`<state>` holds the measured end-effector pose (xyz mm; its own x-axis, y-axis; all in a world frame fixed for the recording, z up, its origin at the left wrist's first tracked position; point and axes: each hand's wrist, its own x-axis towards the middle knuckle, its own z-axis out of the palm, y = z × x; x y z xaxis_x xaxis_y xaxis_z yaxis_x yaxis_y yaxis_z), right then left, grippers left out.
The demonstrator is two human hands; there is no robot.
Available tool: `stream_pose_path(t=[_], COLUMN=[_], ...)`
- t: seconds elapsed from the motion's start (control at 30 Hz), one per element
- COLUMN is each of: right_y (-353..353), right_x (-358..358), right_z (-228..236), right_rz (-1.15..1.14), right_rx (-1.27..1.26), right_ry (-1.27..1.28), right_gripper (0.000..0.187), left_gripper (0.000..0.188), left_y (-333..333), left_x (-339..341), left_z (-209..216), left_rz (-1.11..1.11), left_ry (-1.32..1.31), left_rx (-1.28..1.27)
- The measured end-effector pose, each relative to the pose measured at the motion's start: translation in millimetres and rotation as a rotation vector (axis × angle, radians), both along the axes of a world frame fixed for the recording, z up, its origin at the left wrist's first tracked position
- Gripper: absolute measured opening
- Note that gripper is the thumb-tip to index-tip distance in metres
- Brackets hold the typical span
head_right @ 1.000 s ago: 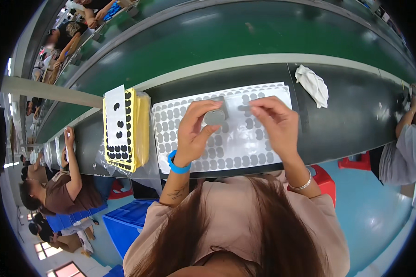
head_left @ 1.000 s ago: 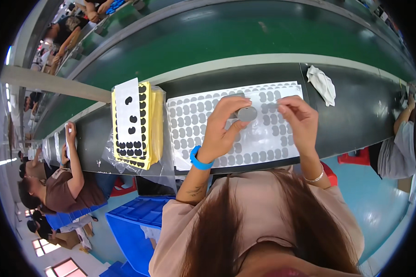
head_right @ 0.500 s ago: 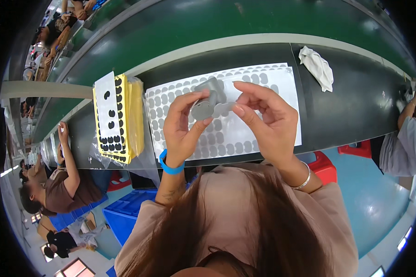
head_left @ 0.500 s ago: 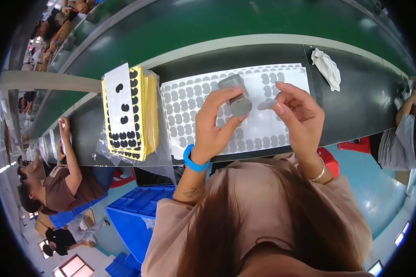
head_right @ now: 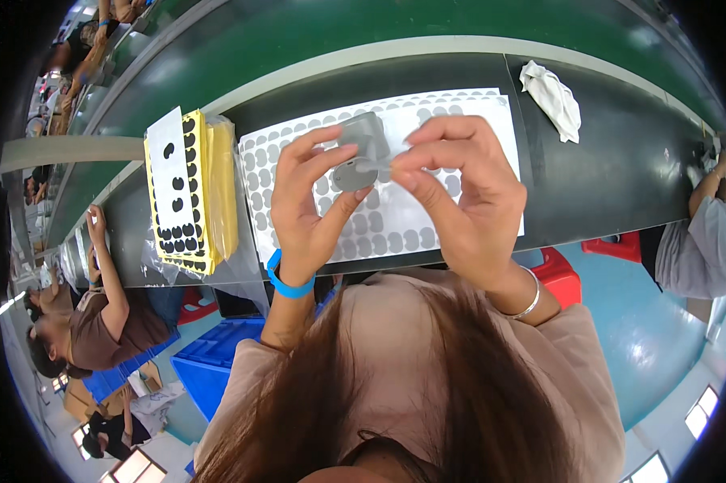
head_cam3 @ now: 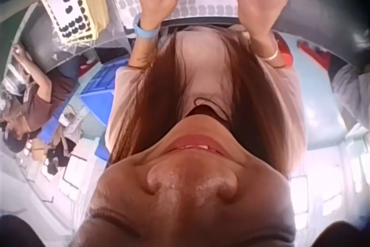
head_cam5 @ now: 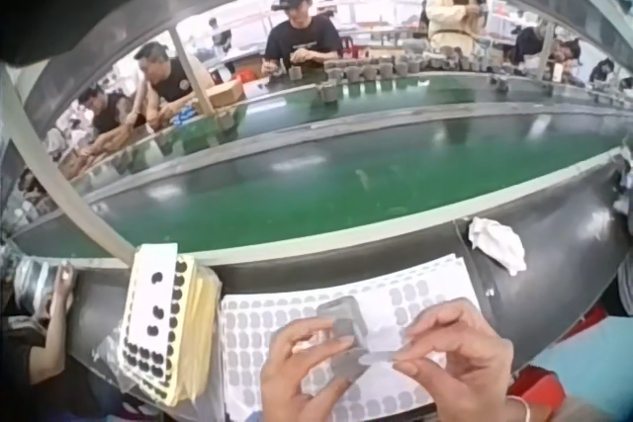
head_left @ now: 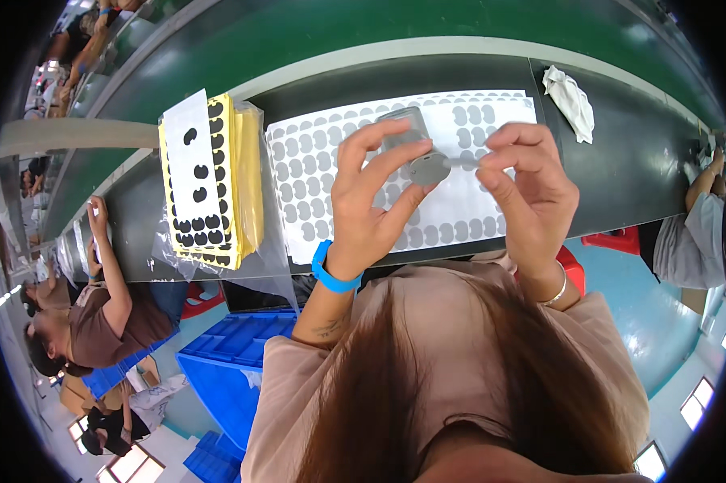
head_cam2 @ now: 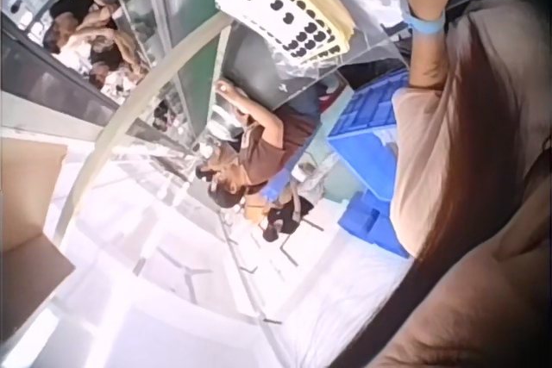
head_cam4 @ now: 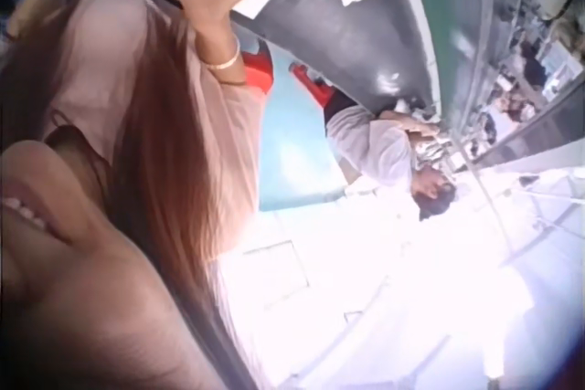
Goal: The person peels adhesive pads from a sheet and attaches them to the base of handheld fan casings, wipes the fan bodies with a cloth, and places them onto the conveyor track.
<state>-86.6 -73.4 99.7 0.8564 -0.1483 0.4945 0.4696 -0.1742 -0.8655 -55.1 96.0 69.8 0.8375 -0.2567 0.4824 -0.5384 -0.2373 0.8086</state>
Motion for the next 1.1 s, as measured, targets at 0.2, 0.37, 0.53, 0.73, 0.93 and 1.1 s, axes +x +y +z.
stream_pose_path(t=[0.2,0.37,0.53,0.73,0.93,1.1], right_y=[1.0,5.2,4.3,2.7,0.2,-1.8], right_x=[-3.2,-2.5,-3.6,-7.8,-8.3,-8.9], right_z=[-1.5,-3.0,-3.7,-4.0,-2.6,-2.9], right_rz=[0.103,0.117,0.17,0.172,0.174,0.188], right_rx=[0.138,0.245,0.295,0.269,0.314,0.311], right_ry=[0.223,0.277,0.321,0.38,0.364,0.379], right_gripper=[0.016,0.025,0.036,0.021,0.012,0.01], left_gripper=[0.041,0.04,0.041,0.04,0.041,0.046], left_y=[0.8,-3.2,-4.2,-4.4,-5.1,-3.1], left_x=[-6.9,-10.4,-13.5,-14.4,-15.3,-16.4], left_z=[5.6,3.2,6.7,6.0,3.7,4.6], left_rz=[0.01,-0.025,-0.05,-0.103,-0.192,-0.268], left_ry=[0.111,0.167,0.278,0.313,0.387,0.481], left_rx=[-0.036,-0.15,-0.207,-0.215,-0.292,-0.37])
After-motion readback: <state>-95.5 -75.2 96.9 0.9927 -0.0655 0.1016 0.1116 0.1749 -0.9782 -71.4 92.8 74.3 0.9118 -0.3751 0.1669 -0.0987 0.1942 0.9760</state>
